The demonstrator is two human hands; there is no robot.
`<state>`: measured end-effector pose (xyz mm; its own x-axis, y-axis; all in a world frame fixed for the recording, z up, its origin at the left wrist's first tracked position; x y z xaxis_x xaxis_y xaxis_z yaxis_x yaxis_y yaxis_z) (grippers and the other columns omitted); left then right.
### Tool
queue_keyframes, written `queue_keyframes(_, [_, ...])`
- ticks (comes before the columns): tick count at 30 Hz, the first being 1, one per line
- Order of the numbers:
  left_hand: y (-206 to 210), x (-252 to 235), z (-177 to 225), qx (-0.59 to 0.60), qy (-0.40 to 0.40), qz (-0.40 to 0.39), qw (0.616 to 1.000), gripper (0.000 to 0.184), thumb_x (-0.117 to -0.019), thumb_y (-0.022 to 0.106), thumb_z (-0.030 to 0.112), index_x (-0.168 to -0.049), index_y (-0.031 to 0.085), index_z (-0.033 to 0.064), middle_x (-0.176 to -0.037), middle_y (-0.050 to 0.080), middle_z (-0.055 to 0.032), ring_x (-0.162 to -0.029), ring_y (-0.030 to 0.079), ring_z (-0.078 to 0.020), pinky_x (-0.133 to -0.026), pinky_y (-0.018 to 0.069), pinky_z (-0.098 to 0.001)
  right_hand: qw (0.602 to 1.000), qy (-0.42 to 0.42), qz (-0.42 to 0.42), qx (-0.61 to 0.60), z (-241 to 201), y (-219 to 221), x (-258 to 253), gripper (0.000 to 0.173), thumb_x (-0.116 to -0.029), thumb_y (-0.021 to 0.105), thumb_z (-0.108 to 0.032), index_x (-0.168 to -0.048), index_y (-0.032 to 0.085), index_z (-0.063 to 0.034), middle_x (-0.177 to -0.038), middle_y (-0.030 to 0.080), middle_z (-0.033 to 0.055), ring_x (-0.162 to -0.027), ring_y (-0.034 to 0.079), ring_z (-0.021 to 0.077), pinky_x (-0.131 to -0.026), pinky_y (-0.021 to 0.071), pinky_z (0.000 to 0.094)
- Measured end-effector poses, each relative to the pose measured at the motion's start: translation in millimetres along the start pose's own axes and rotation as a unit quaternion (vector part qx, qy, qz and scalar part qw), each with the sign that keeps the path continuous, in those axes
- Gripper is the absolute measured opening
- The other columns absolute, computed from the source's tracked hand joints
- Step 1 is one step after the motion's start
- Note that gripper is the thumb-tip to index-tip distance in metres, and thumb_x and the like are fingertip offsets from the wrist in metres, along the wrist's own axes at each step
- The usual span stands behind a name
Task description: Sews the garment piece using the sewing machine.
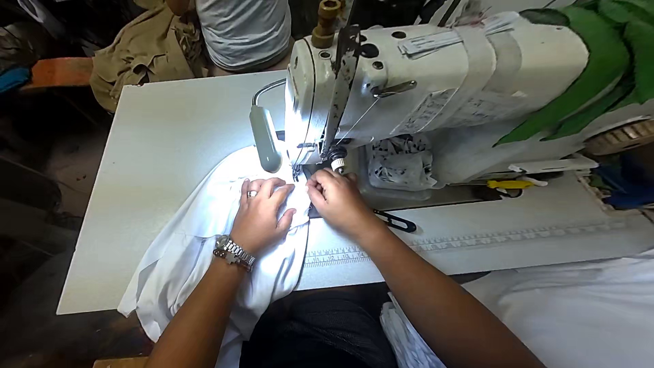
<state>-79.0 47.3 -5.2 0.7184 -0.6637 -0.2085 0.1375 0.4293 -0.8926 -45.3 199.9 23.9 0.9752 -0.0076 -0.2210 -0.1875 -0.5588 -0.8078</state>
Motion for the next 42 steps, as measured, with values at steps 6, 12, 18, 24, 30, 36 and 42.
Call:
queue_keyframes(6, [-3,2,0,0.019,0.022,0.032,0.999,0.038,-0.0974,0.06,0.039,-0.127,0.072,0.0187,-0.133,0.064,-0.0064,-0.131,0.053,-0.0313,-0.119,0.0226,-0.0618,0.999,0.017,0.022,0.046,-3,12,-10,0.019,-0.0976,0.065,-0.016,-0.104,0.075,-0.0006,-0.097,0.07,0.0175,-0.094,0.067,0.0351,-0.094,0.0411,0.063])
queue_keyframes(12, [0,0,-2,-0.005,0.006,0.021,1.0,0.051,-0.0969,0.058,0.044,-0.14,0.061,0.0161,-0.138,0.061,-0.0075,-0.134,0.052,-0.0316,-0.12,0.0223,-0.0634,0.992,-0.024,0.022,0.118,-5,17,-11,0.014,-0.0941,0.058,-0.007,-0.094,0.068,0.0031,-0.097,0.068,0.0223,-0.1,0.067,0.0408,-0.088,0.0487,0.0591])
queue_keyframes(18, [-1,-1,3,-0.029,-0.017,-0.026,0.999,0.056,-0.101,0.049,0.043,-0.153,0.048,0.0216,-0.145,0.055,-0.0099,-0.139,0.046,-0.0337,-0.121,0.0149,-0.0642,0.984,-0.111,0.026,0.135,-9,21,-8,0.014,-0.0954,0.057,-0.006,-0.092,0.065,0.0047,-0.097,0.068,0.0237,-0.099,0.068,0.0419,-0.086,0.0505,0.0593])
queue_keyframes(24, [2,-1,6,-0.051,0.002,-0.023,0.998,0.048,-0.1025,0.041,0.039,-0.146,0.057,0.0299,-0.142,0.056,-0.0092,-0.137,0.047,-0.034,-0.118,0.0164,-0.0674,0.973,-0.189,-0.021,0.129,-7,12,-3,0.007,-0.09,0.061,-0.002,-0.088,0.066,0.003,-0.093,0.068,0.0198,-0.095,0.069,0.0388,-0.084,0.0523,0.0564])
queue_keyframes(30, [-1,1,10,-0.043,0.036,0.002,0.998,0.042,-0.1024,0.046,0.037,-0.138,0.065,0.0254,-0.134,0.061,-0.009,-0.13,0.053,-0.0346,-0.115,0.0218,-0.0698,0.975,-0.091,-0.096,0.181,-12,1,1,0.009,-0.0946,0.063,-0.003,-0.097,0.069,0.0025,-0.102,0.068,0.0205,-0.107,0.065,0.0402,-0.096,0.042,0.0648])
queue_keyframes(36, [-10,13,7,-0.097,0.073,0.065,0.99,0.039,-0.1039,0.046,0.041,-0.095,0.072,0.0133,-0.08,0.065,-0.0065,-0.081,0.065,-0.0274,-0.081,0.0474,-0.0508,0.984,-0.14,0.005,0.107,-11,-5,33,0.026,-0.0947,0.058,-0.007,-0.117,0.071,-0.002,-0.11,0.068,0.0167,-0.107,0.065,0.0337,-0.093,0.0541,0.0461])
queue_keyframes(42, [-84,27,19,0.021,-0.039,-0.062,0.997,0.029,-0.1013,0.058,0.023,-0.084,0.07,0.0024,-0.073,0.066,-0.0126,-0.074,0.065,-0.0293,-0.072,0.0438,-0.0543,0.921,0.14,-0.201,-0.303,-39,19,90,0.022,-0.1024,0.06,-0.015,-0.117,0.067,-0.0005,-0.081,0.071,0.0051,-0.061,0.068,0.011,-0.057,0.0596,0.0278])
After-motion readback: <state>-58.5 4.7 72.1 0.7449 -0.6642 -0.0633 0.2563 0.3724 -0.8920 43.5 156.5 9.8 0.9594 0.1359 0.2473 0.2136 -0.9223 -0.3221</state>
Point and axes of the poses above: each hand's wrist, its own x-axis away from the middle knuckle, its own y-axis out of the palm, z = x × y, the point moved 6 cm from there along -x, towards the middle knuckle
